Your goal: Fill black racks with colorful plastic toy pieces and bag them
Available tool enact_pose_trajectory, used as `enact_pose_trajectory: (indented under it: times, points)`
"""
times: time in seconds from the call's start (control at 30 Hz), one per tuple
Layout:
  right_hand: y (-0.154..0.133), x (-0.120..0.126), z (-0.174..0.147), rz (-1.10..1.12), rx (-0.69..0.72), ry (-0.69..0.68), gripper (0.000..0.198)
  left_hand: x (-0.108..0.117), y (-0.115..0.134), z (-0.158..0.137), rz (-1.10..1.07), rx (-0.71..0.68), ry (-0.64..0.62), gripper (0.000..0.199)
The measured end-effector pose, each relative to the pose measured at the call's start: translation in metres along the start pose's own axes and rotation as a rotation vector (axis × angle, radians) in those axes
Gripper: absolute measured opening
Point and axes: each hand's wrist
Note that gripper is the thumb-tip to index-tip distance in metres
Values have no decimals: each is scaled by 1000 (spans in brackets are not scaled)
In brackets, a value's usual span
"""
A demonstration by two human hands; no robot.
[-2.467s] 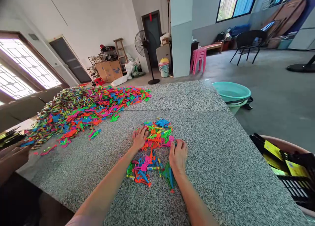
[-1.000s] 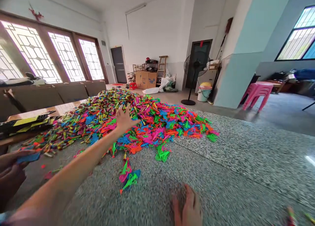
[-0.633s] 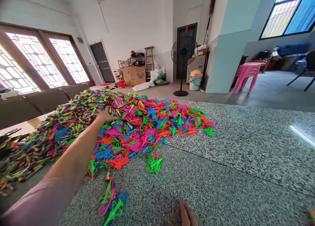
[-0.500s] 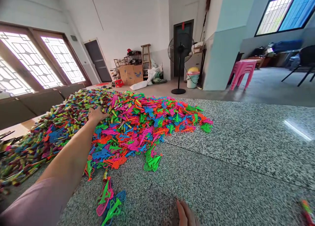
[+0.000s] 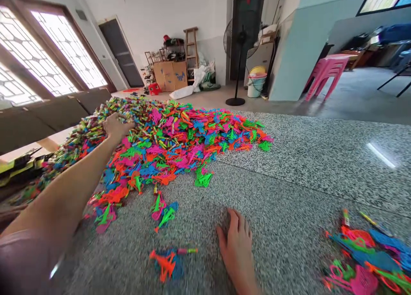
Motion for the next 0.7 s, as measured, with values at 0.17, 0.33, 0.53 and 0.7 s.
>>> enact_pose_trajectory:
  times: [0.17, 0.33, 0.53, 0.7]
  points:
    - [1, 5, 9, 73, -46, -3, 44, 25, -18, -76, -316, 11, -80, 31]
    - [-47, 10, -7, 52, 81, -92, 43, 31, -43, -177, -643, 77, -292, 28]
    - [-118, -2, -61, 24, 481, -327, 41, 29, -66, -243, -838, 311, -453, 36]
    - [-11, 80, -91, -153, 282, -200, 36, 37, -80, -297, -960, 459, -534, 35]
Point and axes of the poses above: each hand's wrist, its own z-axis towards the middle knuckle, its own x-axis out of the back of the hand, y = z × x, and after that the axes turned 5 degrees about z, right-handed
